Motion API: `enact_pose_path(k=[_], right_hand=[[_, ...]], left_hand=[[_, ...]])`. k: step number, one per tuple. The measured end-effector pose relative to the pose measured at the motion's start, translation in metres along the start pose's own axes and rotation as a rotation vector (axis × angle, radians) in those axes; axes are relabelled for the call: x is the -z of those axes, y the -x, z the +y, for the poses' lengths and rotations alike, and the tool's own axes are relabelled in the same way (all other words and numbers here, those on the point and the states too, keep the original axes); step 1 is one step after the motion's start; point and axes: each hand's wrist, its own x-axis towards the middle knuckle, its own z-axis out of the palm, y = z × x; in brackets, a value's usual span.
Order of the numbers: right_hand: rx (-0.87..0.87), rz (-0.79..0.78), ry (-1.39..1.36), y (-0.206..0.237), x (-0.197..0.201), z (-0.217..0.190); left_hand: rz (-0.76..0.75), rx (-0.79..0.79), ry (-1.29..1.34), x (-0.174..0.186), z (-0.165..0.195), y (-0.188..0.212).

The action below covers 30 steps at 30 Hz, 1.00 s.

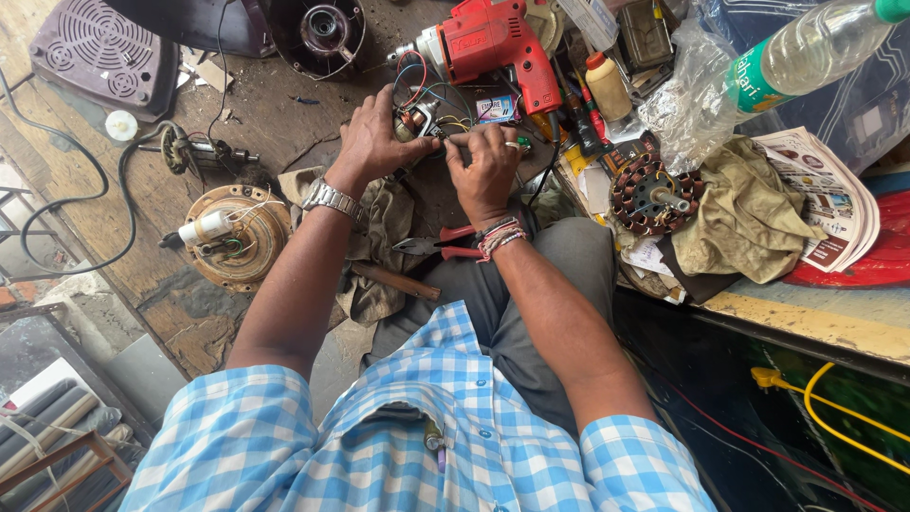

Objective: The person sits on the floor and works on a small electrical motor, using pliers to strip and twist wires. They repeatedly adjust and connect wires to the motor terminals while holding the motor steady with their left hand.

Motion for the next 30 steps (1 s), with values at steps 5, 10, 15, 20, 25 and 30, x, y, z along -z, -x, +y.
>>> enact_pose_path(k=[5, 10, 15, 20, 25, 30], right_hand=[[-0.058, -0.05, -0.142, 0.0, -0.004, 0.008], [-0.045, -0.071, -0.125, -0.003, 0.0, 0.007], [-0.05, -0.145, -0.122, -0.008, 0.006, 0.008], [-0.106, -0.233, -0.287, -0.008, 0.007, 0.014], [-0.285, -0.237, -0.48, -0.009, 0.009, 0.016], [-0.158, -0.09, -0.231, -0.012, 0.016, 0.012]], left_hand=[[-0.003, -0.003, -0.007, -0.001, -0.002, -0.002], [-0.019, 0.007, -0.003, 0.0, -0.002, -0.002], [-0.006, -0.011, 0.007, 0.001, -0.001, 0.0], [-0.032, 0.02, 0.002, 0.001, -0.001, -0.001], [-0.039, 0.004, 0.013, 0.002, -0.002, -0.001], [-0.057, 0.002, 0.008, 0.004, -0.002, -0.002]])
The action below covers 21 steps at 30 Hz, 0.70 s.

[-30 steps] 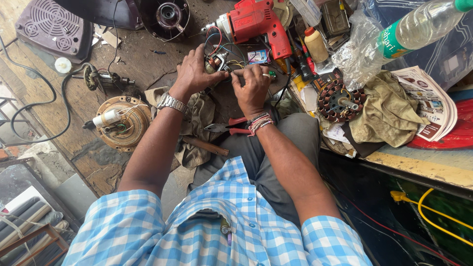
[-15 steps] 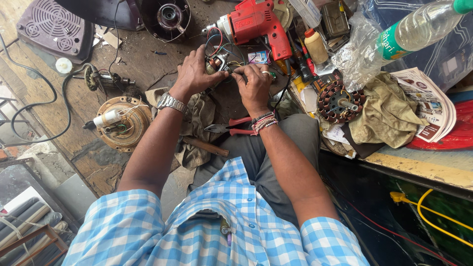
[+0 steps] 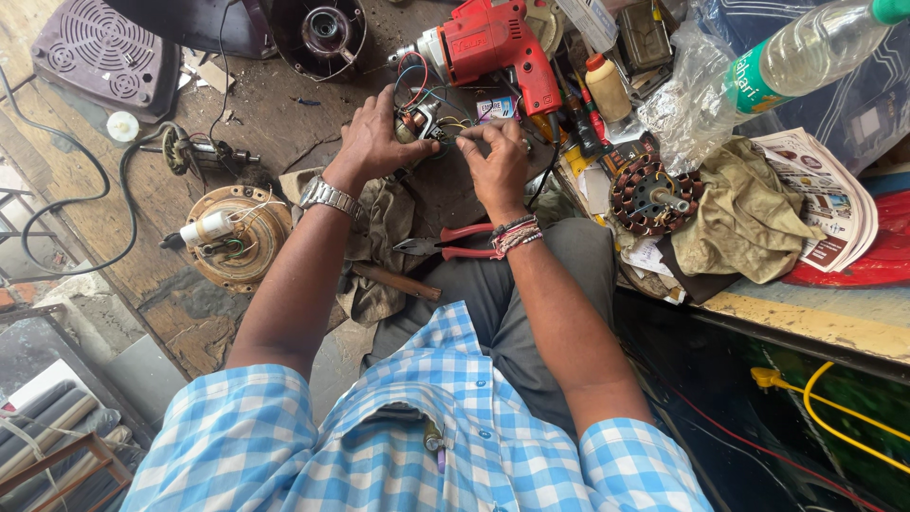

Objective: The person sits on the floor and works on a small electrical motor, using pliers to strip and twist wires. They repeatedly adjust and connect wires to the motor terminals while holding the motor steady with their left hand.

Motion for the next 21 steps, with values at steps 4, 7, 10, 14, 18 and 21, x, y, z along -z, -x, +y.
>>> enact_pose_path(k=[4, 7, 10, 14, 18, 21], right_hand=[[-0.109, -0.103, -0.082, -0.003, 0.003, -0.003], [-0.082, -0.112, -0.124, -0.001, 0.002, -0.004], [-0.149, -0.162, -0.158, 0.001, -0.001, -0.005], [-0.151, -0.124, -0.155, 0.003, -0.009, -0.009], [-0.218, -0.109, -0.148, 0.004, -0.013, -0.01], [-0.251, -0.114, -0.153, 0.004, -0.015, -0.008]], left_hand=[[0.001, -0.002, -0.002, 0.001, 0.001, -0.001], [0.001, 0.0, -0.004, 0.002, 0.001, 0.0], [0.013, -0.009, -0.01, 0.003, 0.001, 0.0], [0.004, 0.001, -0.012, 0.003, 0.002, 0.001], [0.016, -0.012, -0.017, 0.003, 0.001, 0.001], [0.01, -0.002, -0.015, 0.003, -0.001, 0.0]])
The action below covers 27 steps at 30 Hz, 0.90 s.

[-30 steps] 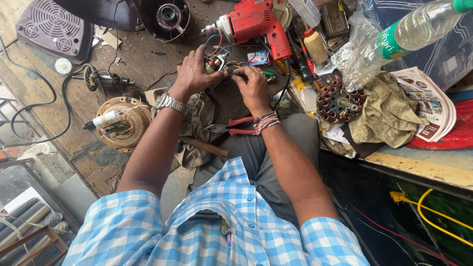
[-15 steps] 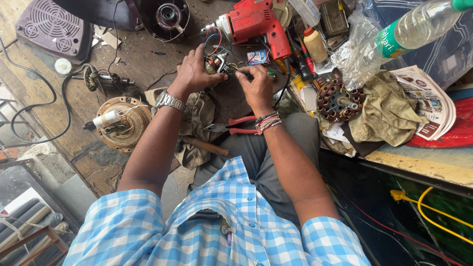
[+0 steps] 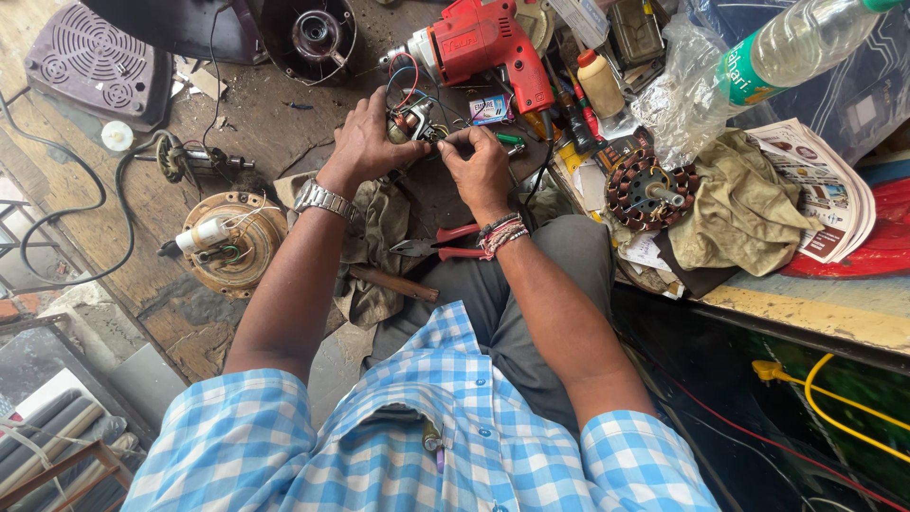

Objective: The person sits on the floor and works on a small electrical motor, using pliers to strip and twist wires. They repeatedly adjust and connect wires to the motor terminals while holding the motor steady with their left hand.

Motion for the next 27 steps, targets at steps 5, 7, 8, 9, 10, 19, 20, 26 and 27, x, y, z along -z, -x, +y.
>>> enact_pose_path(k=[5, 7, 8, 9, 10, 19, 20, 26, 27], right_hand=[[0.029, 0.0, 0.061, 0.001, -0.004, 0.003], [0.048, -0.002, 0.091, 0.001, -0.004, 0.003], [0.046, -0.01, 0.093, 0.001, -0.004, 0.003], [0.044, -0.018, 0.096, 0.001, -0.003, 0.003], [0.042, -0.026, 0.098, 0.0, -0.002, 0.003], [0.278, 0.018, 0.245, -0.005, 0.008, 0.001], [0.275, 0.016, 0.227, -0.007, 0.012, 0.002], [0.256, -0.021, 0.169, -0.01, 0.022, 0.002], [0.272, -0.023, 0.196, -0.01, 0.021, 0.002]], left_hand=[[-0.013, 0.014, -0.009, -0.002, -0.002, -0.002], [-0.017, 0.017, -0.007, -0.002, -0.002, -0.002], [-0.019, 0.018, -0.006, -0.002, -0.002, -0.003], [-0.019, 0.014, -0.01, -0.002, -0.002, -0.003], [-0.019, 0.01, -0.013, -0.002, -0.002, -0.003], [-0.013, 0.007, -0.011, -0.001, -0.001, -0.002], [-0.008, 0.001, -0.01, -0.001, 0.0, -0.002], [-0.029, 0.029, 0.004, 0.001, 0.002, -0.001], [-0.027, 0.025, 0.004, 0.001, 0.002, -0.001]])
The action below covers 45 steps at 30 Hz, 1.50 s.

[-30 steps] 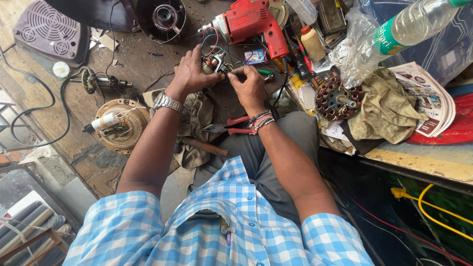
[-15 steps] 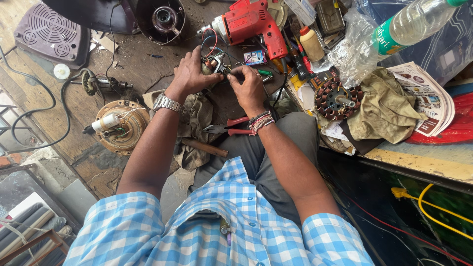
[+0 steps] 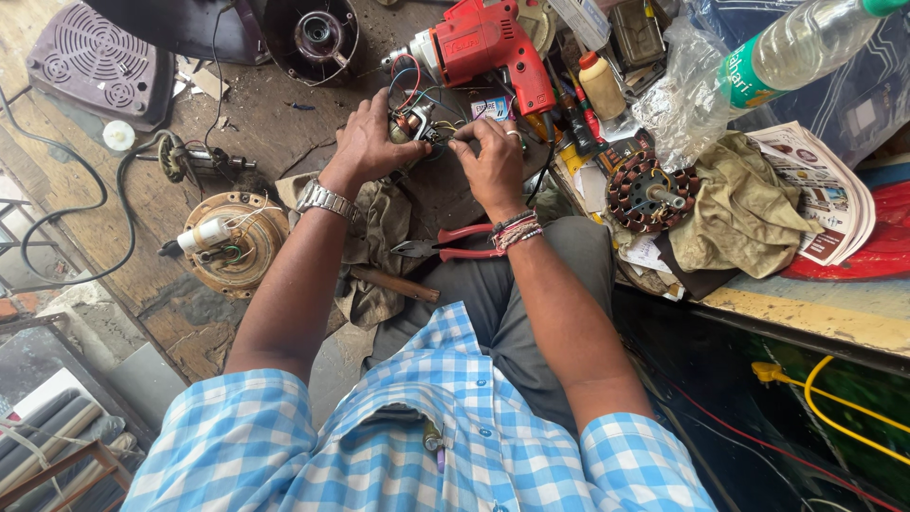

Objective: The person sits on the floor and works on a small electrical motor, using pliers to strip and twist wires. They repeatedly adjust and connect wires to the motor terminals while holding the motor steady with their left hand.

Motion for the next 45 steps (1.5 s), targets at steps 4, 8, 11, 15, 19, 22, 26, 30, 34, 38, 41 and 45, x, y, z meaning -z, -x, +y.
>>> enact_pose_path(k=[4, 8, 11, 15, 19, 22, 26, 30, 34, 38, 41, 45], right_hand=[[0.03, -0.003, 0.006, -0.002, -0.003, 0.002], [-0.246, -0.052, -0.158, -0.001, -0.009, 0.008], [-0.279, -0.057, -0.269, 0.001, -0.014, 0.011], [-0.221, -0.079, -0.267, 0.003, -0.018, 0.011], [-0.21, -0.088, -0.248, 0.003, -0.022, 0.008], [-0.179, -0.048, -0.206, 0.003, -0.023, 0.008], [-0.161, -0.005, -0.204, 0.001, -0.023, 0.009], [-0.196, 0.024, -0.187, 0.003, -0.021, 0.007], [-0.463, -0.022, -0.479, 0.004, -0.018, 0.004], [-0.335, -0.034, -0.277, 0.004, -0.017, 0.005], [-0.141, -0.041, -0.024, 0.005, -0.017, 0.007], [-0.098, -0.052, 0.0, 0.006, -0.019, 0.009]], left_hand=[[0.007, -0.001, 0.006, 0.0, -0.001, 0.0], [0.023, -0.028, 0.021, -0.001, -0.003, 0.001], [0.004, -0.009, 0.017, -0.002, -0.004, -0.001], [0.01, -0.019, 0.012, -0.002, -0.005, -0.002], [0.007, -0.028, 0.02, -0.003, -0.006, -0.003], [0.006, -0.031, 0.021, -0.002, -0.008, -0.003], [-0.006, -0.038, 0.035, -0.002, -0.009, -0.004], [-0.011, -0.035, 0.027, -0.002, -0.009, -0.005], [-0.034, -0.022, 0.029, 0.0, -0.007, -0.005], [-0.036, -0.038, 0.038, 0.0, -0.007, -0.004], [-0.01, -0.076, 0.035, 0.0, -0.008, -0.004], [-0.038, -0.038, 0.016, -0.001, -0.009, -0.006]])
